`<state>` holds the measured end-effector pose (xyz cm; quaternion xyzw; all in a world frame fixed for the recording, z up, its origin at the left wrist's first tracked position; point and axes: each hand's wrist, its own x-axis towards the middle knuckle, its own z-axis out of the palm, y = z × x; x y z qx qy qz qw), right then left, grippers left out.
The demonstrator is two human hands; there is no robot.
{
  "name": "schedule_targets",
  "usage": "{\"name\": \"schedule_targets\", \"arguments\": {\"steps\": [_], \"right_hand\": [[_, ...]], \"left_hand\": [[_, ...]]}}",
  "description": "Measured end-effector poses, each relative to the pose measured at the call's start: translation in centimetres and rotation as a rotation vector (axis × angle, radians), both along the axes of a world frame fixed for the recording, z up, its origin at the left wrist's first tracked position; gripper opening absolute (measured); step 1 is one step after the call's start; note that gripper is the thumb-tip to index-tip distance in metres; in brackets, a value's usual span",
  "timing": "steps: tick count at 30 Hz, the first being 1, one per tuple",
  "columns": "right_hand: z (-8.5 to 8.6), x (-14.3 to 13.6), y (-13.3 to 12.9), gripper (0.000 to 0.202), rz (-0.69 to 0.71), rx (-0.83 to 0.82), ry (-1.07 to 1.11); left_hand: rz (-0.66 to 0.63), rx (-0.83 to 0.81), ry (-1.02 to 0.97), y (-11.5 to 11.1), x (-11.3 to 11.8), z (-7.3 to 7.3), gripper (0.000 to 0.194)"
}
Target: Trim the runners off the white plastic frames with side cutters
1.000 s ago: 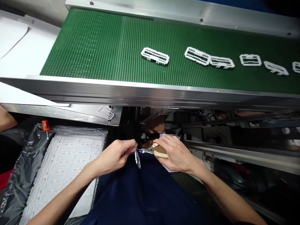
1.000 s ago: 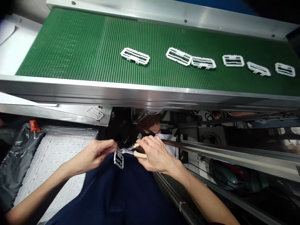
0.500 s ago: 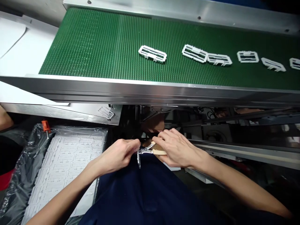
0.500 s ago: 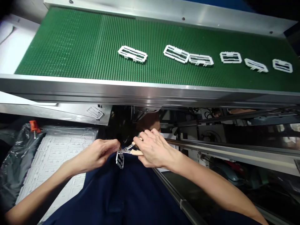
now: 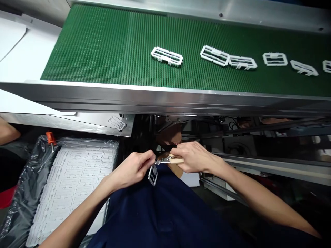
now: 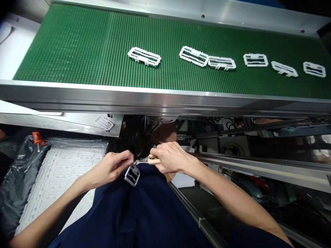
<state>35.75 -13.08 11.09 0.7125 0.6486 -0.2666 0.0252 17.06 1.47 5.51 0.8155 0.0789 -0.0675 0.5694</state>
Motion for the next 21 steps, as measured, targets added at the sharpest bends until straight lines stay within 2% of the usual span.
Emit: {"name": "schedule_targets", "arguments": {"steps": [2,4,7,9,11,12,16,19,21], "right_hand": [[-1.2,0.5,-0.7,0.004,-0.146,-0.005,0.141],[-2.8,0.2,-1.3,0.006,-0.356,0.036,0.286],[-5.6,-2.0,-1.7,0.016,-0.659,0.138,0.598],[-7.1,-4.2,-1.7,0.022,-0.762,0.183,0.864],[-8.1,-6.0,-1.7,0.024,-0.835,0.24,1.034],[-8.4,-6.6,-1.8,0.024,-0.877,0.284,1.067],[-8.8,-7.2,-1.9,0.022,-1.042,0.435,1.07],[-8.9,-7.3,-1.5,0.022,-1.18,0.511,1.038],[-8.6,-7.8,-1.4,0.023,-1.282,0.54,0.968]], "left_hand": [[0.044,-0.032,0.025,0.0,0.1,0.1,0.014],[0.097,-0.079,0.035,0.0,0.3,0.1,0.017],[0.171,-0.186,0.039,-0.1,0.9,-0.3,0.018],[0.199,-0.305,0.041,-0.3,1.5,-1.1,0.019],[0.241,-0.498,0.051,-0.6,2.2,-2.2,0.018],[0.279,-0.605,0.059,-0.8,2.5,-2.9,0.019],[0.491,-0.931,0.146,-1.8,3.0,-5.0,0.046],[0.46,-1.249,0.268,-2.9,2.7,-5.0,0.045],[0.414,-1.404,0.331,-3.4,2.5,-4.7,0.053]]}}
